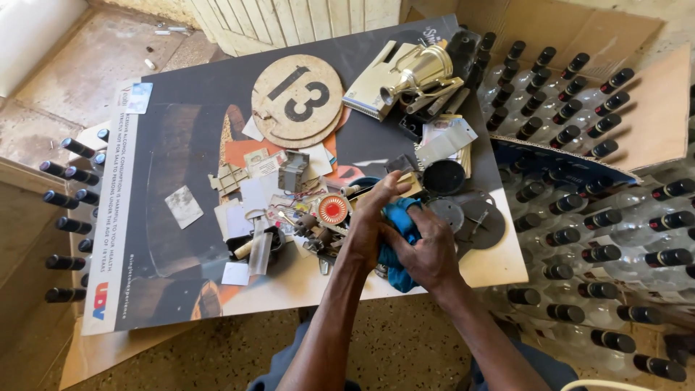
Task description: Cleaning and organizing small metal mechanical components on a workspace using a cloth and cleaning solution.
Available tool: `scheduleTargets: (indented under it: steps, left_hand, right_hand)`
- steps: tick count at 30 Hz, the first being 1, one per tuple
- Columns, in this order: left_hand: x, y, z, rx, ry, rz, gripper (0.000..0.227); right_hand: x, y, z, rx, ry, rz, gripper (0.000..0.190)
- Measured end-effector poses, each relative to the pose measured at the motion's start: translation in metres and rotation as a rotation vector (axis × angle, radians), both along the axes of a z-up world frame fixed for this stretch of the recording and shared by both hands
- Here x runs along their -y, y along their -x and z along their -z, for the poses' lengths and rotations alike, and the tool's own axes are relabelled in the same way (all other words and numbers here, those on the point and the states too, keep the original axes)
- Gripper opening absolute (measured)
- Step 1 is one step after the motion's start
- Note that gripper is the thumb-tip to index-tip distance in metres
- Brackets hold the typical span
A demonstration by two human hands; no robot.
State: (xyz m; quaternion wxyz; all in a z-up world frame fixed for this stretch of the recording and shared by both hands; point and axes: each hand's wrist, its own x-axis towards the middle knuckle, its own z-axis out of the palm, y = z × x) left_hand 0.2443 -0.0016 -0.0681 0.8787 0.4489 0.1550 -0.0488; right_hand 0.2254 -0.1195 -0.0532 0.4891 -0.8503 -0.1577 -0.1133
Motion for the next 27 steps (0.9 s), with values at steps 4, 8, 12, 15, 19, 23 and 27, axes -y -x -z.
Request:
scheduleTargets:
  steps: [4,8,12,15,19,23,27]
  left_hand:
    - [-0.019,0.006,0.005,0.036,0.424,-0.036,0.065]
    - [-0.038,0.004,0.010,0.122,0.784,-0.014,0.065]
    - [-0.027,0.002,0.010,0.178,0.810,0.023,0.061]
    - [-0.026,-0.004,0.018,0.168,0.820,0.031,0.057]
    - [-0.027,-0.002,0.008,0.160,0.676,0.025,0.057]
    - [-0.017,-0.001,0.006,0.204,0.639,0.064,0.057]
    - [-0.012,-0.001,0.004,0.197,0.649,0.081,0.060]
  right_hand:
    - [-0.022,0.021,-0.047,-0.027,-0.076,-0.111,0.036]
    - [-0.020,0.025,-0.013,-0.143,-0.066,-0.047,0.042]
    - [-0.015,0.013,-0.015,-0.040,0.008,0.200,0.033]
    - [-0.033,0.018,-0.014,-0.064,0.130,0.058,0.029]
    - [-0.027,0.017,-0.020,0.029,0.363,0.018,0.023]
    - [-0.013,0.016,-0.023,0.032,0.407,0.059,0.022]
    - [0.000,0.011,-0.023,-0.086,0.396,0.071,0.030]
